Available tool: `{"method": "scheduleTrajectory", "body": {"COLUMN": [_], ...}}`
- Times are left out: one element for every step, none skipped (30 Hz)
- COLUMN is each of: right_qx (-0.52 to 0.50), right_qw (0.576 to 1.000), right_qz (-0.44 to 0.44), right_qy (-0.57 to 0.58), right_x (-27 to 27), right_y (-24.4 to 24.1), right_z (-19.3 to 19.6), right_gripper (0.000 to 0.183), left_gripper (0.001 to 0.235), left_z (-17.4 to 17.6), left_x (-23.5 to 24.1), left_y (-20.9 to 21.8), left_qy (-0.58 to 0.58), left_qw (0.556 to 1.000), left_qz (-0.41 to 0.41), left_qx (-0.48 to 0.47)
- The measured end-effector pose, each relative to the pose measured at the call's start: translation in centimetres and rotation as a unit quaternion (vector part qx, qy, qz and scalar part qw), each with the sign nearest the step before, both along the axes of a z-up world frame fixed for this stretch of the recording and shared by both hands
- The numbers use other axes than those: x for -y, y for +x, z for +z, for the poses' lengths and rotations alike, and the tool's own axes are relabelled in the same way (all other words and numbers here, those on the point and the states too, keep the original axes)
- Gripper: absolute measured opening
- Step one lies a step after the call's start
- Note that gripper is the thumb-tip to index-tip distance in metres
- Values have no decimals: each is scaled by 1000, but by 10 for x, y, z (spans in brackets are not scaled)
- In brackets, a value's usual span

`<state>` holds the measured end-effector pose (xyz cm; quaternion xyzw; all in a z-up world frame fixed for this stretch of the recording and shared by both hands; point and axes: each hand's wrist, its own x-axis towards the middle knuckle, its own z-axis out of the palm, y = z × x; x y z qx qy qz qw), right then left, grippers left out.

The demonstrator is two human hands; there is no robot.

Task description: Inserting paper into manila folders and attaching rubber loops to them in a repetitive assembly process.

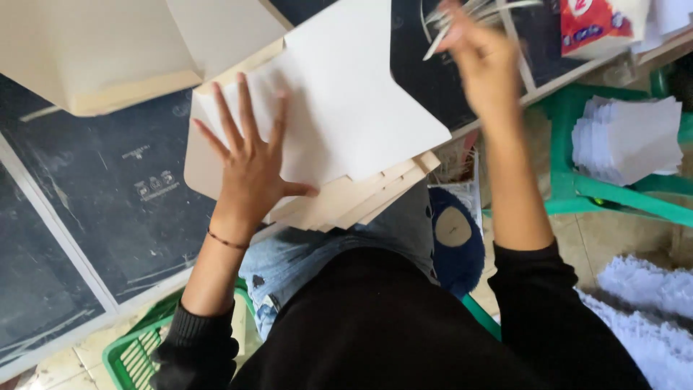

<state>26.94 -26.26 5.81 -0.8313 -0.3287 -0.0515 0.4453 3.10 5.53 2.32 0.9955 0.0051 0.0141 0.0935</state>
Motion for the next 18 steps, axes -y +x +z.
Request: {"method": "scheduleTrajectory", "body": {"right_qx": [8,-161,-325,-319,-391,-459,-457,-351,-233,-233,-125,-18,-19,25,70,69,98,126], "right_qw": [1000,986,942,944,896,826,826,916,969,970,990,998,998,995,985,985,980,973], "right_qz": [1,17,34,35,102,166,166,125,78,76,59,41,39,11,-17,-18,-25,-31], "right_qy": [3,41,76,78,182,281,283,150,10,12,-16,-45,-45,-101,-156,-156,-174,-191], "right_x": [-11,-22,-34,-39,-43,-47,-58,-68,-78,-88,-98,-107,-109,-112,-114,-116,-118,-120], "right_y": [-12,-25,-37,-44,-50,-59,-71,-84,-97,-106,-114,-123,-128,-132,-137,-140,-143,-146], "right_z": [8,15,20,26,30,32,41,49,57,52,48,43,30,17,4,-6,-17,-27], "right_gripper": [27,31,59,59,51,44,44,60,78,78,48,23,23,30,40,40,42,43], "left_gripper": [167,170,174,174,174,174,174,174,175,175,175,177,177,132,88,88,87,87], "left_z": [-10,-20,-31,-31,-33,-35,-35,-36,-37,-28,-20,-13,-23,-32,-41,-45,-49,-52], "left_x": [-2,-4,-7,-2,4,10,18,27,37,43,50,56,58,60,62,60,57,55], "left_y": [4,7,12,14,17,16,19,22,24,27,31,33,32,30,29,28,28,27], "left_qy": [3,3,2,4,27,49,51,24,-2,-2,-22,-42,-42,-10,21,22,-31,-84], "left_qw": [1000,1000,1000,1000,999,998,998,999,1000,1000,999,997,997,999,1000,1000,999,996], "left_qz": [1,-3,-7,-7,-16,-26,-28,-25,-23,-25,-15,-6,-8,-1,6,5,-2,-8], "left_qx": [8,6,3,9,11,7,9,13,18,18,-24,-68,-69,-41,-13,-13,6,25]}}
